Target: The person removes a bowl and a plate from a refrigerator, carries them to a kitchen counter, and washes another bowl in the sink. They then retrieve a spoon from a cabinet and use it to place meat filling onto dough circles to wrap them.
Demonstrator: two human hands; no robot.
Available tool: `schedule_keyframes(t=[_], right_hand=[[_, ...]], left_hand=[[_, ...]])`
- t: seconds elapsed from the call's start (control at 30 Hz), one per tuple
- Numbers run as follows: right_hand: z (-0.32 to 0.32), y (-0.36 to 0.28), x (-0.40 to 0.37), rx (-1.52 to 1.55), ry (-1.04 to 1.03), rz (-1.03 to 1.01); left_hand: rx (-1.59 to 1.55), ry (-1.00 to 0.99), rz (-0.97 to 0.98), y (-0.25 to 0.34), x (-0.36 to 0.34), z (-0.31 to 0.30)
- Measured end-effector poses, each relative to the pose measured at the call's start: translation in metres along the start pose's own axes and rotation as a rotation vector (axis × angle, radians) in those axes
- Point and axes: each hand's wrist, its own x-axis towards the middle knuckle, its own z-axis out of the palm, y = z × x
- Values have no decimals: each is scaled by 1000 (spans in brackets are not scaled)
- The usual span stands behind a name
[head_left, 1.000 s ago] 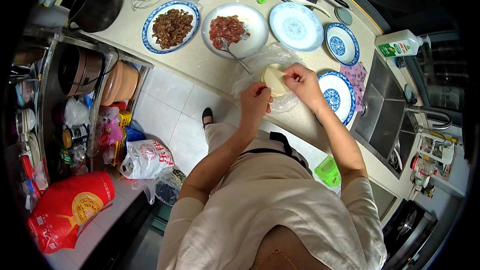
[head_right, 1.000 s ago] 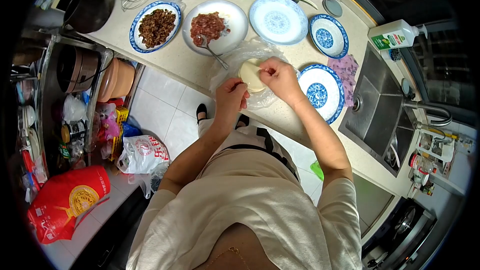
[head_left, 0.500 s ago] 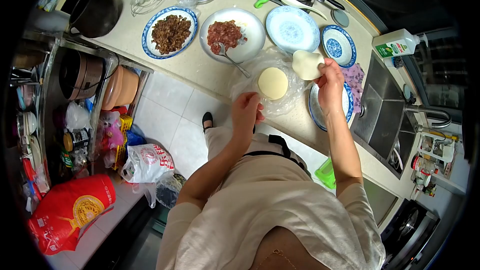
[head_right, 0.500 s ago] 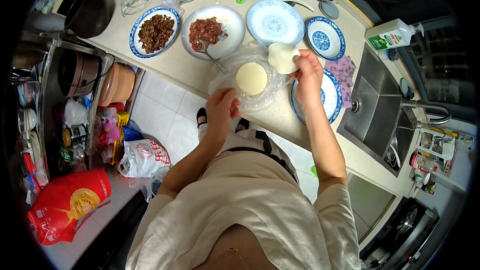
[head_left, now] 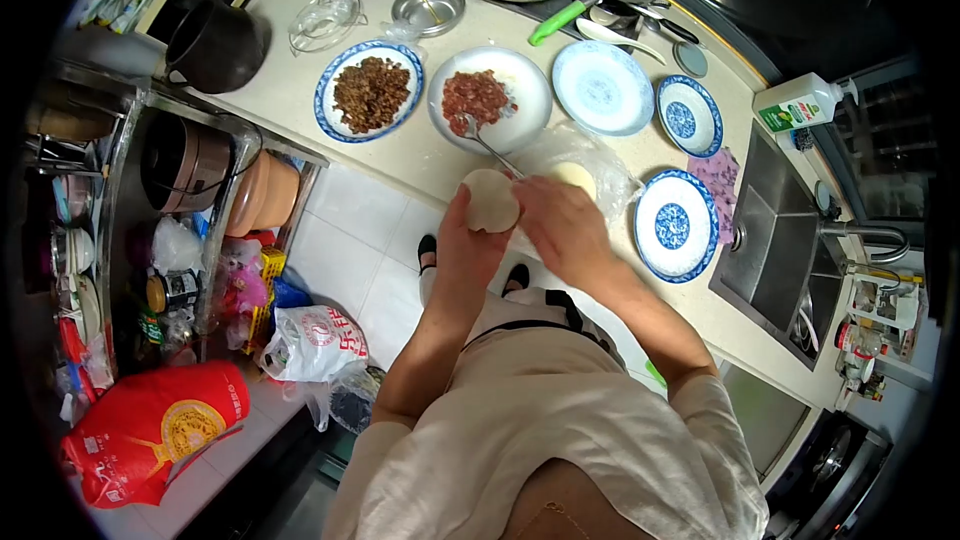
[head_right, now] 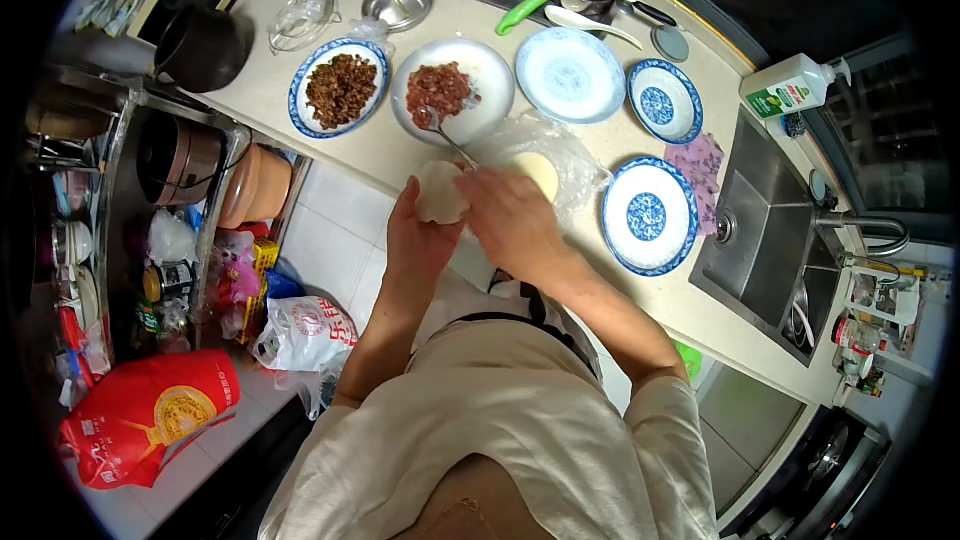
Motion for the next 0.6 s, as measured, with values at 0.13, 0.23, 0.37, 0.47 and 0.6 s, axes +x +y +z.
schedule_keyframes(t=[0.13, 0.23, 0.37, 0.47, 0.6], right_hand=[[23, 24, 22, -183, 23, 41], [49, 28, 38, -370, -160, 42], [66, 30, 45, -507, -260, 61], [61, 25, 54, -259, -193, 320], [75, 29, 69, 619, 217, 864]], left_hand=[[89, 84, 84, 38, -1, -7], [207, 99, 145, 69, -1, -8], [233, 136, 130, 108, 9, -31], [219, 119, 91, 131, 16, -39], [191, 136, -26, 147, 37, -41]])
